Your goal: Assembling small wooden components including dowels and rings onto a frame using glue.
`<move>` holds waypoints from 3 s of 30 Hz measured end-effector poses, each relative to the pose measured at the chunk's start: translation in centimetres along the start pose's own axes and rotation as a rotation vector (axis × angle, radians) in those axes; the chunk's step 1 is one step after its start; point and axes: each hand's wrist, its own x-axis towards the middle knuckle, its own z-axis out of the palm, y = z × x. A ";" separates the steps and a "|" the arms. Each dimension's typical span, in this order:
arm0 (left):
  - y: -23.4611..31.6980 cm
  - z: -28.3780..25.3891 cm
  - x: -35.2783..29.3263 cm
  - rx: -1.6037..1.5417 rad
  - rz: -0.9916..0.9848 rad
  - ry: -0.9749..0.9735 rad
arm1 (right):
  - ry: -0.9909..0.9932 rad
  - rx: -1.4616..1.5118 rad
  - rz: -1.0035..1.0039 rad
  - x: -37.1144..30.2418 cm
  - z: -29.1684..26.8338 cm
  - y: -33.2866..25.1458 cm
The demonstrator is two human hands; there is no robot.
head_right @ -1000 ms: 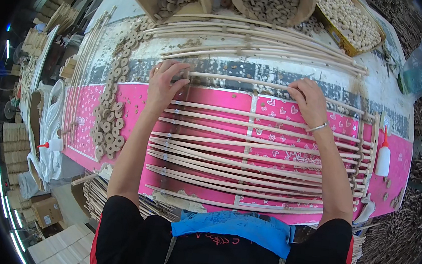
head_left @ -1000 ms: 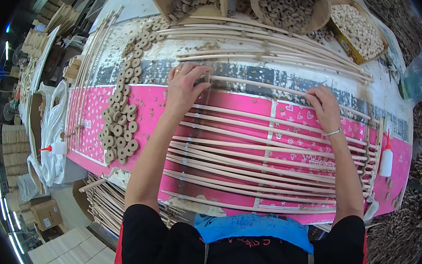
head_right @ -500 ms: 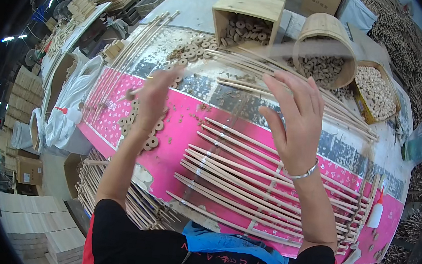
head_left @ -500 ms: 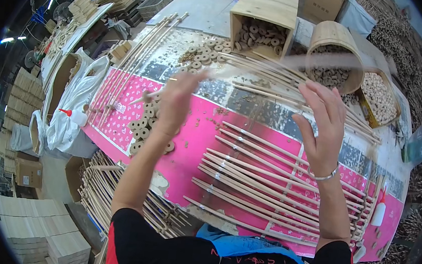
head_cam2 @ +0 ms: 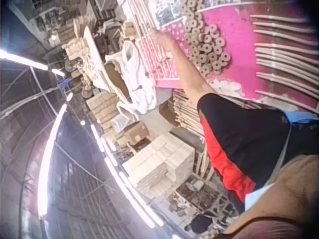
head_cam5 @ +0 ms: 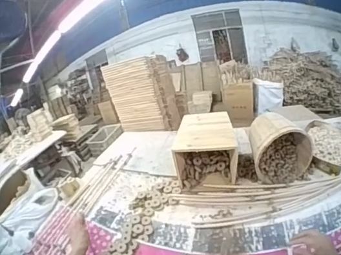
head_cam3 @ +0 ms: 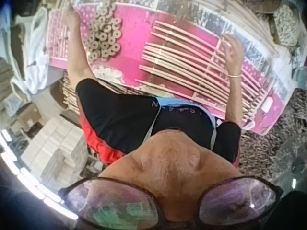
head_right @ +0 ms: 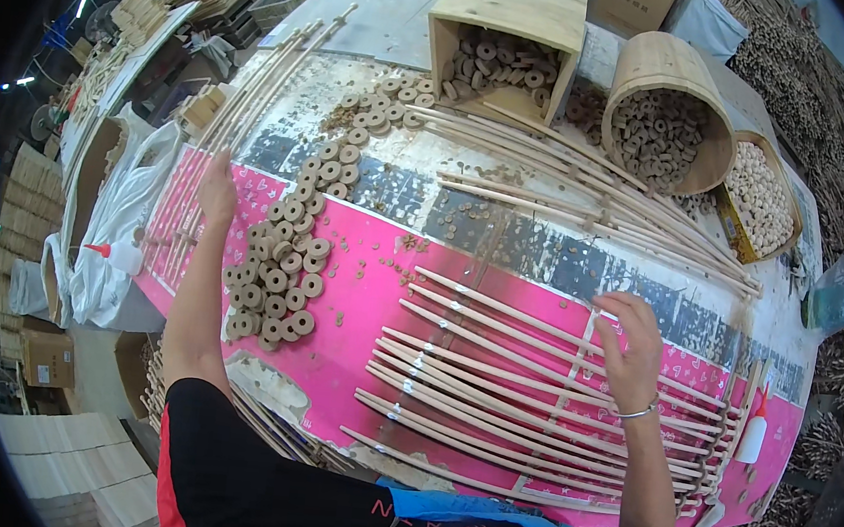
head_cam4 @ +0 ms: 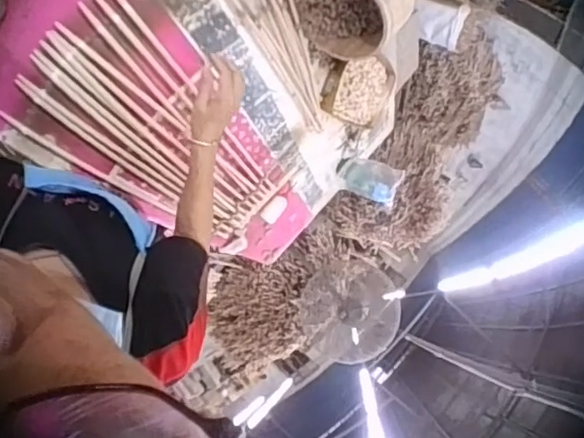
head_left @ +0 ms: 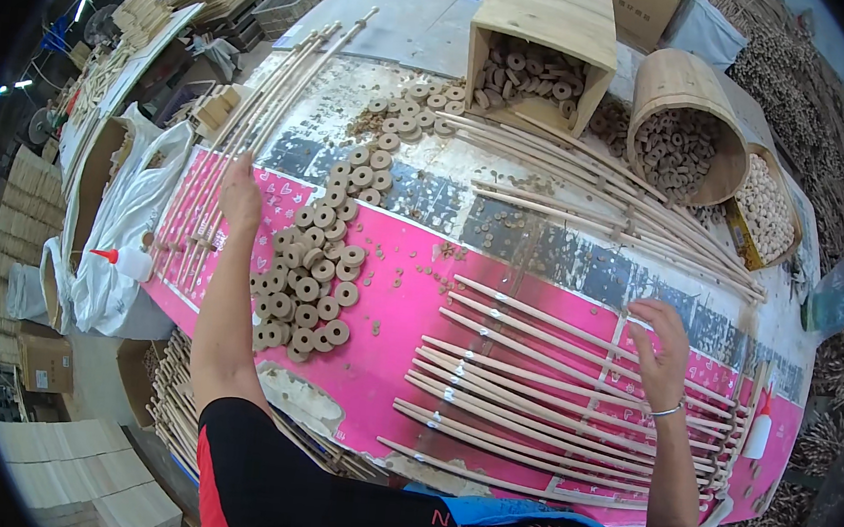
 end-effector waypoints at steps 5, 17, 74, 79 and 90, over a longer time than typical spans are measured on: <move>-1.8 2.7 0.3 0.026 -0.023 -0.041 | -0.008 -0.007 0.144 -1.2 -0.9 2.6; 4.6 0.6 -0.1 -0.221 0.295 -0.046 | -0.027 -0.007 0.165 -3.0 -1.8 5.4; 29.4 -6.4 -19.4 -1.553 -0.459 -0.956 | 0.018 0.102 0.092 -2.9 -3.0 9.4; 30.1 -5.2 -19.8 -1.561 -0.460 -0.967 | 0.014 -0.067 0.024 -2.5 -3.7 10.1; 30.9 -4.3 -19.8 -1.522 -0.437 -1.017 | 0.176 -0.040 0.004 -3.0 -1.4 13.5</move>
